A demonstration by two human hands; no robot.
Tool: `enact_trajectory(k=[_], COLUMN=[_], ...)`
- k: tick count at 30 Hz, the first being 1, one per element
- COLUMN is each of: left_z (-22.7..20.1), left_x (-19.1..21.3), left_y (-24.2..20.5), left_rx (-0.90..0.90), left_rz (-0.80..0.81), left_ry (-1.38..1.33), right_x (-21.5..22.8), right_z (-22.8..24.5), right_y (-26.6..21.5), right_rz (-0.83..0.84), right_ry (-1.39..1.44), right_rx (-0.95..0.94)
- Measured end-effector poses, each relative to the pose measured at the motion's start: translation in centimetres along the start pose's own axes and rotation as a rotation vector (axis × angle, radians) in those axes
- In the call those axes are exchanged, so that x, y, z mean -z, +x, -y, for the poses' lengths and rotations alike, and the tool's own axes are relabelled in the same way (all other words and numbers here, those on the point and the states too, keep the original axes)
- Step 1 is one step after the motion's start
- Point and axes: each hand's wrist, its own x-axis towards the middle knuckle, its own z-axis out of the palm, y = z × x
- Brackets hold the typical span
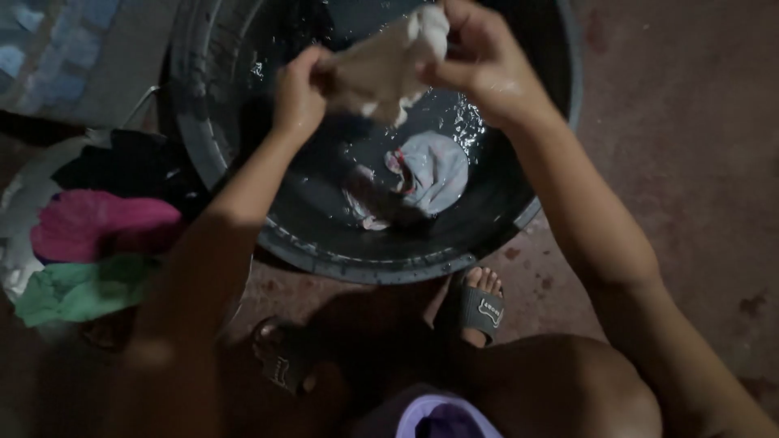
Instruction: Washing various items of clothing by hand in a basin of soapy water.
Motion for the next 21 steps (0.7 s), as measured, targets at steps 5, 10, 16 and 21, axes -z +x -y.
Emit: enact_trajectory(k=[5, 10, 16, 21], left_z=[4.8, 3.0, 2.1, 2.6], left_x=[1.8, 5.7, 8.1, 6.2], left_y=[1.7, 2.3, 3.6, 2.8], left_rx=[0.31, 0.026, 0.181, -0.185], left_rz=[-0.081, -0.155, -0.102, -0.417], left_ry=[0.087, 0.271, 0.331, 0.628], right_x=[4.7, 7.4, 10.1, 7.6], right_z=[-4.4, -5.3, -4.2, -2.8], right_y=[-0.4, -0.7, -1.0, -1.2], right_rz=[-0.081, -0.001, 0.116, 0.175], right_ry=[-0.584, -1.052, -1.085, -0.327], right_rx=[0.028, -0.204, -0.359, -0.302])
